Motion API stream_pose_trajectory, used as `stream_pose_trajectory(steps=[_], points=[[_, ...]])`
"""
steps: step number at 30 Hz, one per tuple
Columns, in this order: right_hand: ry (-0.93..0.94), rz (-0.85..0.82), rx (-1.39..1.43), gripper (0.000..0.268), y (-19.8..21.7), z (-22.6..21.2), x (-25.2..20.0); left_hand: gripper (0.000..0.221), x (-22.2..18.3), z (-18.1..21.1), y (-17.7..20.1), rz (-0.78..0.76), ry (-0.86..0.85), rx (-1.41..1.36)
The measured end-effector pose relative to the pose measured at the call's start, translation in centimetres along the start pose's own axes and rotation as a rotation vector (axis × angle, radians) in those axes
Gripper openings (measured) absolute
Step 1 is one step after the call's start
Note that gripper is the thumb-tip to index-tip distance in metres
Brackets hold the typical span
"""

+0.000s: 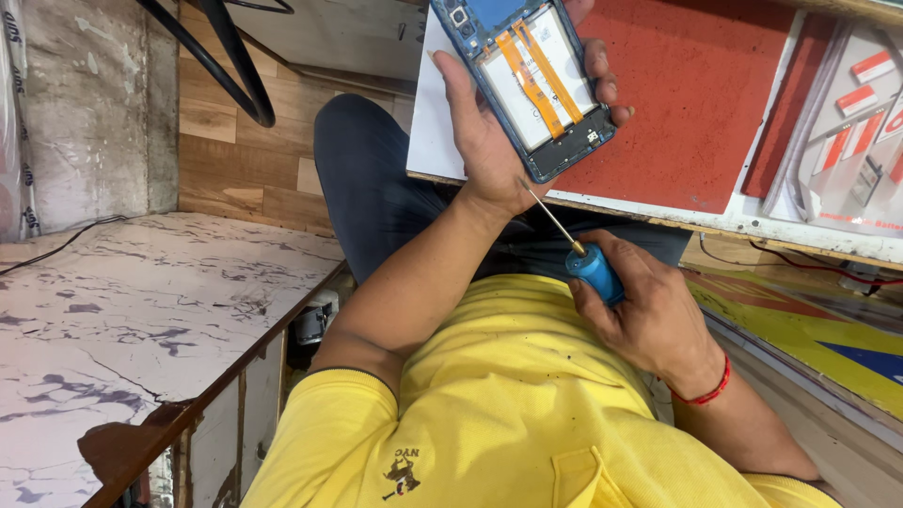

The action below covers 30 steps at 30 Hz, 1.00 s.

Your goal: The person removes the back cover of a smartphone and uses a screwdriver to unscrew multiple screws from the internal metal frame. The person then continues to unscrew additional screws around the battery and camera area.

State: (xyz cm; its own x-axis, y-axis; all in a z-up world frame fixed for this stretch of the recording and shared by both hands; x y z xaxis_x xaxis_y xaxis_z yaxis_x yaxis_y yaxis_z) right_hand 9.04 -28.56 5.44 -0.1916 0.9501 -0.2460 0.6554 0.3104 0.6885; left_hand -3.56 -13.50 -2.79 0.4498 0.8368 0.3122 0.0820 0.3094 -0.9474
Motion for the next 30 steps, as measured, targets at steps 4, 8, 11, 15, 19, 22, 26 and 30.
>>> stream_pose_trajectory(steps=[4,8,11,15,19,22,26,30], points=[[0.035,0.071,-0.010,0.041,-0.4,0.2,0.9,0.111,-0.1,0.0,-0.3,0.013,0.036,0.005],[0.051,0.079,0.015,0.040,-0.8,0.2,1.8,0.109,-0.3,0.1,-0.3,0.022,0.029,0.005],[0.051,0.070,0.013,0.040,-0.7,0.2,1.8,0.108,-0.2,0.1,-0.3,0.005,0.023,0.028],[0.056,0.061,-0.004,0.041,-0.7,0.3,1.6,0.108,-0.3,-0.1,-0.3,0.021,0.025,0.020],[0.053,0.068,-0.002,0.042,-0.9,0.3,1.5,0.108,-0.2,-0.2,-0.3,0.040,0.024,0.005],[0.054,0.071,-0.007,0.042,-0.9,0.4,1.5,0.108,-0.3,-0.2,-0.4,0.039,0.026,0.032],[0.067,0.078,-0.012,0.042,-0.8,0.4,1.4,0.109,-0.3,-0.2,-0.3,0.041,0.021,0.042],[0.027,0.061,0.012,0.041,-0.9,0.4,1.4,0.109,-0.3,-0.3,-0.3,0.041,0.010,0.029]])
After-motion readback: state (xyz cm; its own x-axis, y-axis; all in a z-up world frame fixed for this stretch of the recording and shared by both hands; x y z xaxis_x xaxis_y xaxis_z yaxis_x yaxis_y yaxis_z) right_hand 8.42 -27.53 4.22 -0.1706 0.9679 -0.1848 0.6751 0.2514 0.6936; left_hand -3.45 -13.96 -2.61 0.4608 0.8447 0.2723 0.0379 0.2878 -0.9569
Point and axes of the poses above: each hand's wrist, its own x-axis towards the middle knuckle, its own y-axis out of the back of the hand, z = x × y, the point moved 1 cm from there along x, towards the middle knuckle, and after that the axes turned 7 degrees about -z, right-handed, at the moved point
